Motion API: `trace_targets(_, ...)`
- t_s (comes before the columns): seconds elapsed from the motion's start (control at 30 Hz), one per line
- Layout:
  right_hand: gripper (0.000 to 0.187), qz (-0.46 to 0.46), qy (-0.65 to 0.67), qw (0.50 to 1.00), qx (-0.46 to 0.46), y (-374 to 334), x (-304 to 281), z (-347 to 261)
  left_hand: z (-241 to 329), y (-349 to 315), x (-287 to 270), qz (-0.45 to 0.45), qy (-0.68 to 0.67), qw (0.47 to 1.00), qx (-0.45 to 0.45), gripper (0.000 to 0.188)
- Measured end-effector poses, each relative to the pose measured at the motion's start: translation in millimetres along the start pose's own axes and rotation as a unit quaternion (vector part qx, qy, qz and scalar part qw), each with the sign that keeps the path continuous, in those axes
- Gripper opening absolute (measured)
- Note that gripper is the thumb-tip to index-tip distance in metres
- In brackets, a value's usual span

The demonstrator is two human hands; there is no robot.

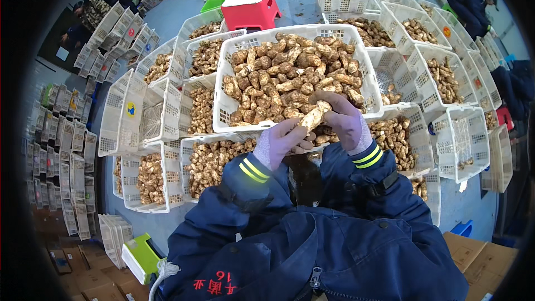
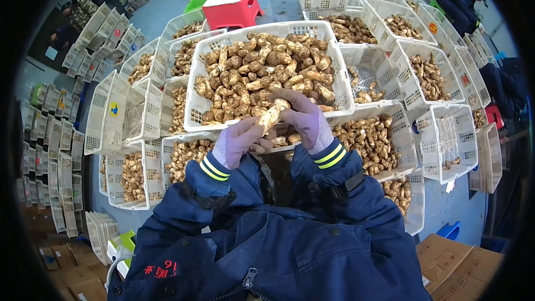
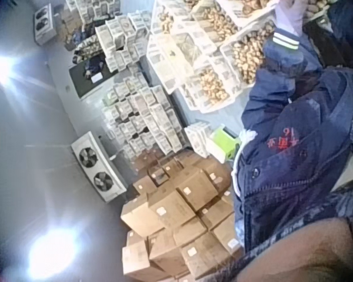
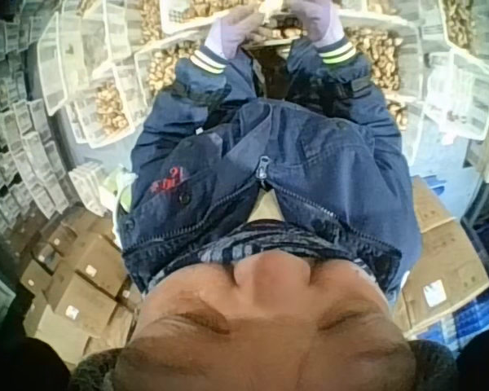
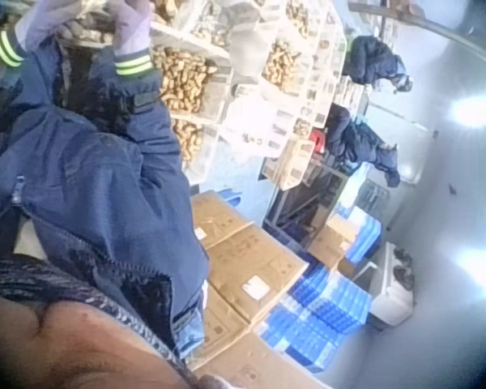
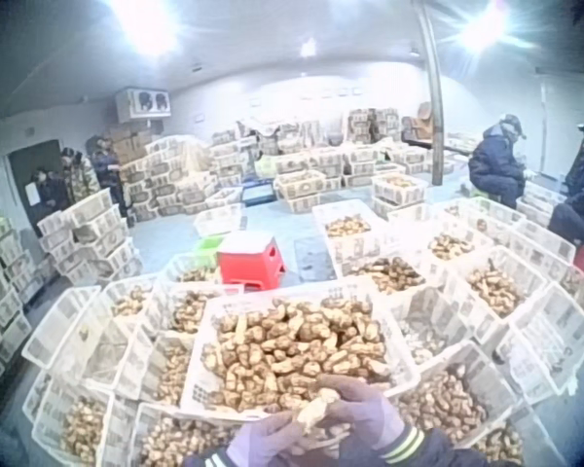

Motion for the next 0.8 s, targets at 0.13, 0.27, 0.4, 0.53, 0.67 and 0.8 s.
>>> trace_targets(0.13,0.048,-0.006,-0.077,0.995,-0.062,6.4,0.6,2.3,-2.3,-1.3,-6.7,0.058,0.013,0.998,0.029,0.039)
trace_targets(0.27,0.045,0.049,-0.075,0.996,-0.017,8.3,-1.6,9.8,-1.2,-8.8,-26.4,0.153,0.051,0.980,0.121,0.040)
trace_targets(0.4,0.039,0.102,-0.153,0.981,-0.056,7.3,-17.8,8.7,18.6,-30.8,-69.3,0.237,0.063,0.944,0.220,0.041)
trace_targets(0.53,0.037,0.118,-0.285,0.949,-0.067,11.8,-47.7,16.3,20.9,-53.8,-184.2,0.343,-0.096,0.900,0.250,0.031)
trace_targets(0.67,0.035,0.068,-0.436,0.896,-0.048,26.1,-37.8,27.5,-46.3,-75.3,-294.4,0.374,-0.297,0.861,0.174,0.035)
trace_targets(0.8,0.029,0.073,-0.596,0.794,-0.093,31.1,-38.3,47.3,-135.3,-67.2,-356.3,0.402,-0.320,0.858,-0.009,0.033)
Point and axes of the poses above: each hand's wrist, its own y-axis towards the middle knuckle, its own x-axis out of the palm, z = x × y, the point moved 4 cm from there along y, towards the middle knuckle, and after that the axes turned 2 degrees about y, right-handed, at the moved point
